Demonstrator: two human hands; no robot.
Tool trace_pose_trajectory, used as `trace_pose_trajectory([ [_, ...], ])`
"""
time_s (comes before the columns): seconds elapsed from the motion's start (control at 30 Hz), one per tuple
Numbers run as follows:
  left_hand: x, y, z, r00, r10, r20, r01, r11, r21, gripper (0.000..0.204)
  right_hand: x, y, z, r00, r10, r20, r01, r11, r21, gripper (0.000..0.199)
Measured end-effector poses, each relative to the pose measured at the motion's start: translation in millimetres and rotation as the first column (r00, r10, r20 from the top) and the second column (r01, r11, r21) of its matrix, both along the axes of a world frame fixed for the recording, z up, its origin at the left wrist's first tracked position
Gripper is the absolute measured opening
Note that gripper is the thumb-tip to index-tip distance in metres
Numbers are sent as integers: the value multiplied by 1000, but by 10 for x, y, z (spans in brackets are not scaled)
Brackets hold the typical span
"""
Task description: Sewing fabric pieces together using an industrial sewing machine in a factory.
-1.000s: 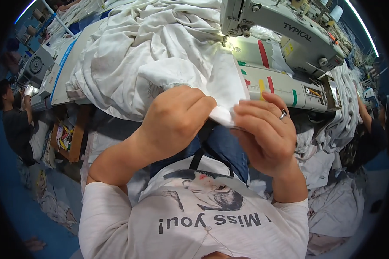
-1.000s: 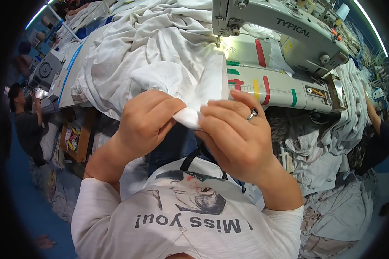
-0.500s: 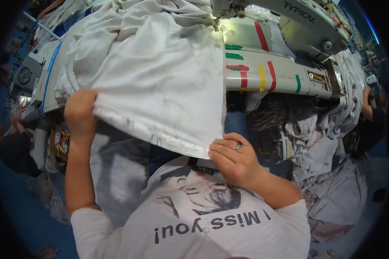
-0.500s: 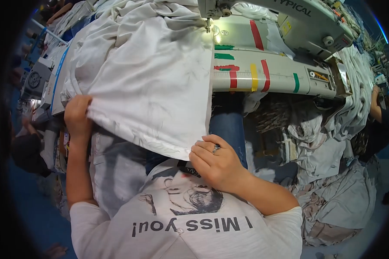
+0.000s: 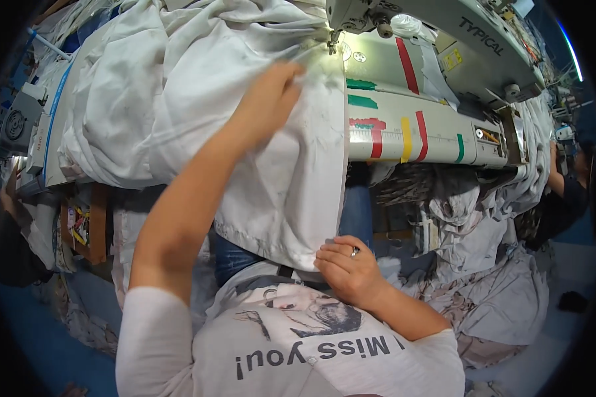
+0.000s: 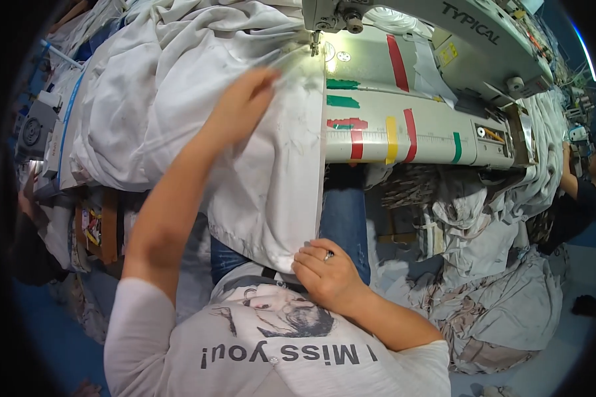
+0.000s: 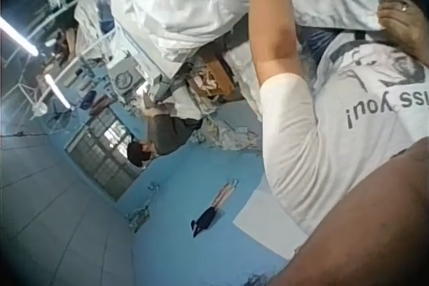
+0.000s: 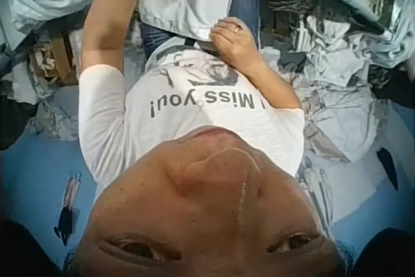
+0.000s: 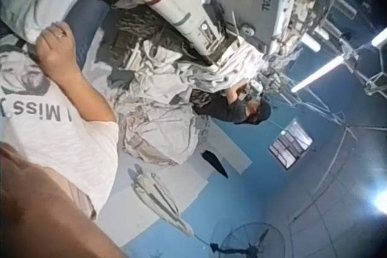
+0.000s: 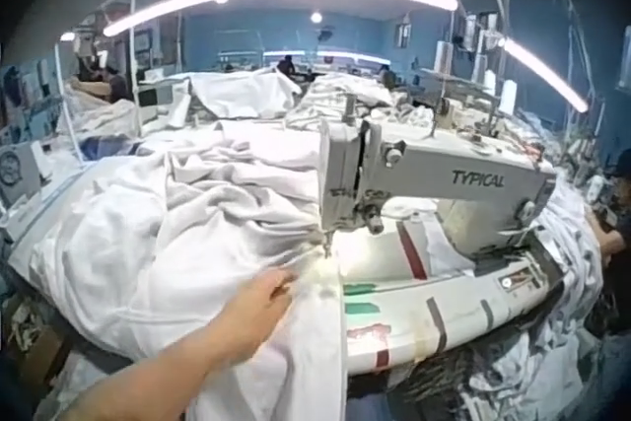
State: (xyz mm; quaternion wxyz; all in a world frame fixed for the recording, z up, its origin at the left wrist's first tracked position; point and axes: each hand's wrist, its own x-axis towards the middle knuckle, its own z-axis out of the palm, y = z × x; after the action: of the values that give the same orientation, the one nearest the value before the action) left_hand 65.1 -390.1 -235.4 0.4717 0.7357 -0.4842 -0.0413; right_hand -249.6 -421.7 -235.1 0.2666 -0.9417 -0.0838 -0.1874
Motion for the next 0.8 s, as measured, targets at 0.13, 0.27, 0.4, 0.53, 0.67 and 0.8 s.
trace_pose_trajectory([
  [0.13,766,-981,-91,908,75,412,-55,997,-59,39,-29,-98,-38,998,3,-59,-2,1000,8,18],
  [0.27,1057,-1406,18,945,48,324,-119,972,204,41,-24,-203,-13,992,9,-123,-2,998,59,19],
  [0.4,1342,-1662,-171,901,-7,434,-43,993,106,23,90,-330,-8,989,23,-143,-12,997,74,20],
  [0.53,1446,-1776,-176,832,61,552,-19,996,-82,19,289,-486,27,990,11,-142,-1,998,68,18],
  [0.67,1647,-1990,-77,840,64,539,-6,994,-107,20,475,-632,112,989,17,-147,-10,999,45,18],
  [0.8,1975,-2216,-118,856,27,517,-18,1000,-24,21,694,-808,231,990,24,-140,-20,999,26,18],
])
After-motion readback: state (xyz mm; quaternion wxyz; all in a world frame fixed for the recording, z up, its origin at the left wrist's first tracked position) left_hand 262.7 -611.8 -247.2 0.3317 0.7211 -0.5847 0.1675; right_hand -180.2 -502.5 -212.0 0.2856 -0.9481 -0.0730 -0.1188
